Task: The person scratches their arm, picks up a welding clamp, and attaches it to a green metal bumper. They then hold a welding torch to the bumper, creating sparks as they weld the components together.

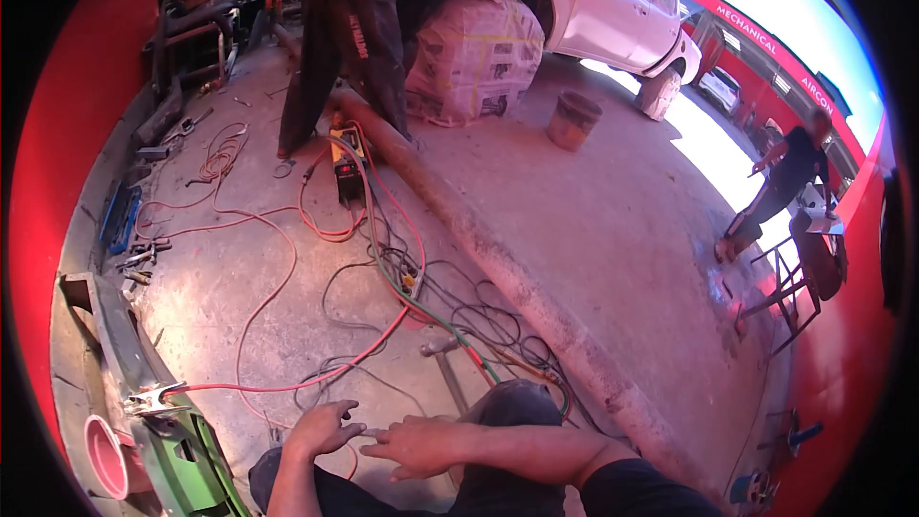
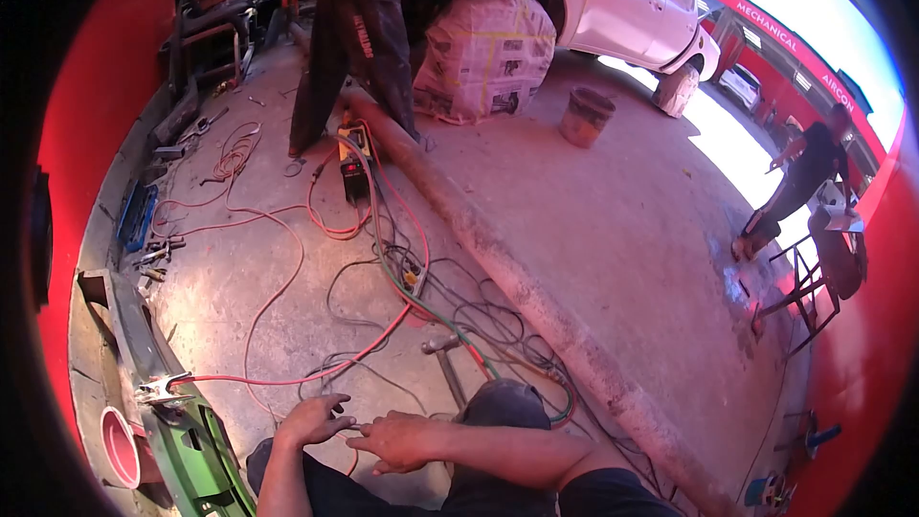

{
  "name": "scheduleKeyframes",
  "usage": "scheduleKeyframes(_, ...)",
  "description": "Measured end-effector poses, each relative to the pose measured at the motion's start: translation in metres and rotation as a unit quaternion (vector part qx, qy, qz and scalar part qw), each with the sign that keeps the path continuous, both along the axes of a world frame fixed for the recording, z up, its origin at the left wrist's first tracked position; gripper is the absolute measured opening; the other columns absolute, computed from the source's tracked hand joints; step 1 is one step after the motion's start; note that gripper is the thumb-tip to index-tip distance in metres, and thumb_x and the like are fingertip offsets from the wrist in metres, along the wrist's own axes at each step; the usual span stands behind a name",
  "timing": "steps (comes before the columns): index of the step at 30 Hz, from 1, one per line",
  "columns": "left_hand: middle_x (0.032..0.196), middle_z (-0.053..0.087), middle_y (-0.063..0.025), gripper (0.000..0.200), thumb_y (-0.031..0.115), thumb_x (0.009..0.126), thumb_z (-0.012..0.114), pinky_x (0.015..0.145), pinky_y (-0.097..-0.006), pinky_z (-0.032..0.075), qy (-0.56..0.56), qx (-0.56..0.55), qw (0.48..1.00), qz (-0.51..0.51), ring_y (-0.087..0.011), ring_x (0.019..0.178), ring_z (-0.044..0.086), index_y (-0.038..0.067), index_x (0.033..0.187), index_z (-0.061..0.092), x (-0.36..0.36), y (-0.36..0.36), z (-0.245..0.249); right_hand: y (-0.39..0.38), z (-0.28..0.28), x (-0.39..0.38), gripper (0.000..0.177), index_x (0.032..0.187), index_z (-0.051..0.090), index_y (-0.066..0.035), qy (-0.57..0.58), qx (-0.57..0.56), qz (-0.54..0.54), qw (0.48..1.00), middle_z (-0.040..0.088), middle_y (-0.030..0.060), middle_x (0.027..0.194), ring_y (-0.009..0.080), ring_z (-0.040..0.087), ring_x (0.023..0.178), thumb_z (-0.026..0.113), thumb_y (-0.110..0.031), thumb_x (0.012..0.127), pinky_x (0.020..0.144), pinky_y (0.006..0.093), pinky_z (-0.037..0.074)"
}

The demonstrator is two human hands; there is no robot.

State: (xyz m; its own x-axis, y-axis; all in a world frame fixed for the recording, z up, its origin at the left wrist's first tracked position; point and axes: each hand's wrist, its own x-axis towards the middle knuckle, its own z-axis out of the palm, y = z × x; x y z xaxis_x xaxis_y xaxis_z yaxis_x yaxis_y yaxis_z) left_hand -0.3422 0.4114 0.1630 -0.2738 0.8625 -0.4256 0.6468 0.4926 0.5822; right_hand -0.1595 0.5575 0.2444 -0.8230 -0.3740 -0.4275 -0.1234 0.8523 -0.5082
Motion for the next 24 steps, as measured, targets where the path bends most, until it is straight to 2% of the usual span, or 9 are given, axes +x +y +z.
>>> scheduleKeyframes(7, 0.116, 0.074, -0.0194, 0.061, 0.043, 0.088, 0.073, 0.095, -0.0448, 0.054, -0.013, -0.002, 1.0, 0.012, -0.0372, 0.108, 0.07, 0.006, 0.136, 0.063, 0.0, -0.002, 0.014, -0.001, -0.003, -0.001, 0.071, 0.154, 0.042, -0.013, -0.001, 0.002, 0.0, 1.0, 0.058, 0.0185, 0.137, 0.0386, 0.063, 0.112, 0.067, -0.041, 0.094, 0.096, 0.0502, 0.051)
scheduleKeyframes(24, 0.113, 0.074, -0.0197, 0.06, 0.042, 0.088, 0.073, 0.094, -0.0442, 0.055, -0.008, 0.012, 1.0, 0.007, -0.0362, 0.106, 0.071, 0.007, 0.137, 0.063, -0.002, -0.005, 0.01, -0.002, -0.004, -0.002, 0.069, 0.152, 0.042, -0.013, -0.006, -0.002, -0.006, 1.0, 0.059, 0.0178, 0.136, 0.0388, 0.063, 0.112, 0.067, -0.04, 0.094, 0.096, 0.0506, 0.051)
